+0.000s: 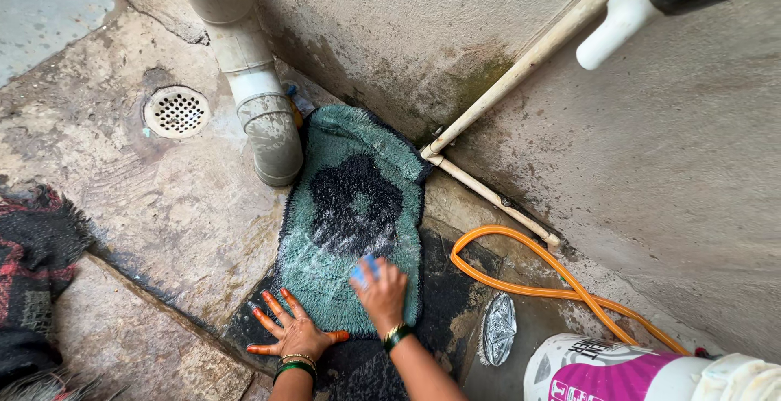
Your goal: The person turns on the tap to wet a mat under running water, spreads it on the ground, rubs it with a bar of soap, and scrubs it using a brush.
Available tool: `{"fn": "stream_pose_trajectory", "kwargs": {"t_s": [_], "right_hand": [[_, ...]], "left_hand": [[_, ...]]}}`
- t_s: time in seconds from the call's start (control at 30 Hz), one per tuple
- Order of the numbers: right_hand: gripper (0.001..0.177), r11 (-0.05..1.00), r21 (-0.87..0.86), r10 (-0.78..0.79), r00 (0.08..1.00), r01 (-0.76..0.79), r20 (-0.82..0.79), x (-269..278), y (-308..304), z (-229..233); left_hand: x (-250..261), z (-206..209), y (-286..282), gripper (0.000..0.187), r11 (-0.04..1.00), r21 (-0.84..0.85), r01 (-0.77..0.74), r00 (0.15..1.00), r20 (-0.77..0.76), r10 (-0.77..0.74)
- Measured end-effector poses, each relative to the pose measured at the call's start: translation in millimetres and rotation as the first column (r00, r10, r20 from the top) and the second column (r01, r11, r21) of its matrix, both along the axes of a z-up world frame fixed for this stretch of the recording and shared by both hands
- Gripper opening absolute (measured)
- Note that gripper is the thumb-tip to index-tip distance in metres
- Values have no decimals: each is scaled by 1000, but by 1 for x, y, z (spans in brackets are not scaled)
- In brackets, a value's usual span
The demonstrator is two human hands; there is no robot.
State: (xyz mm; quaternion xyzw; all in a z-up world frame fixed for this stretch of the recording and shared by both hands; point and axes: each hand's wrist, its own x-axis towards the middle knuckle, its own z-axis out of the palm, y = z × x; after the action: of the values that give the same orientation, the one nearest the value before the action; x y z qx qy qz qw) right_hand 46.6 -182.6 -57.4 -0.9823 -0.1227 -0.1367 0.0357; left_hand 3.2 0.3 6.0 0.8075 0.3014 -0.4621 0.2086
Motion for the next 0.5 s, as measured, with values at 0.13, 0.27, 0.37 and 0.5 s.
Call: {"fn": "stream_pose_trajectory", "kwargs": {"t_s": [0.13,0.27,0.37,0.5], "right_hand": [[46,884,46,468,878,-466,-104,6,-14,1],[52,997,-19,-82,997,81,-16,54,-8,3],[51,982,-28,-189,982,188,-32,53,18,10],[45,920,57,392,915,-388,-95,25,46,18]], "left_hand": [[-3,-1,-1,175,1000,15,-9,1000,25,8],[1,-1,0,178,999,18,-35,999,36,34],[-1,2,-1,176,999,19,-28,999,21,28],[2,0,-4,176,999,35,-30,998,49,28]]}}
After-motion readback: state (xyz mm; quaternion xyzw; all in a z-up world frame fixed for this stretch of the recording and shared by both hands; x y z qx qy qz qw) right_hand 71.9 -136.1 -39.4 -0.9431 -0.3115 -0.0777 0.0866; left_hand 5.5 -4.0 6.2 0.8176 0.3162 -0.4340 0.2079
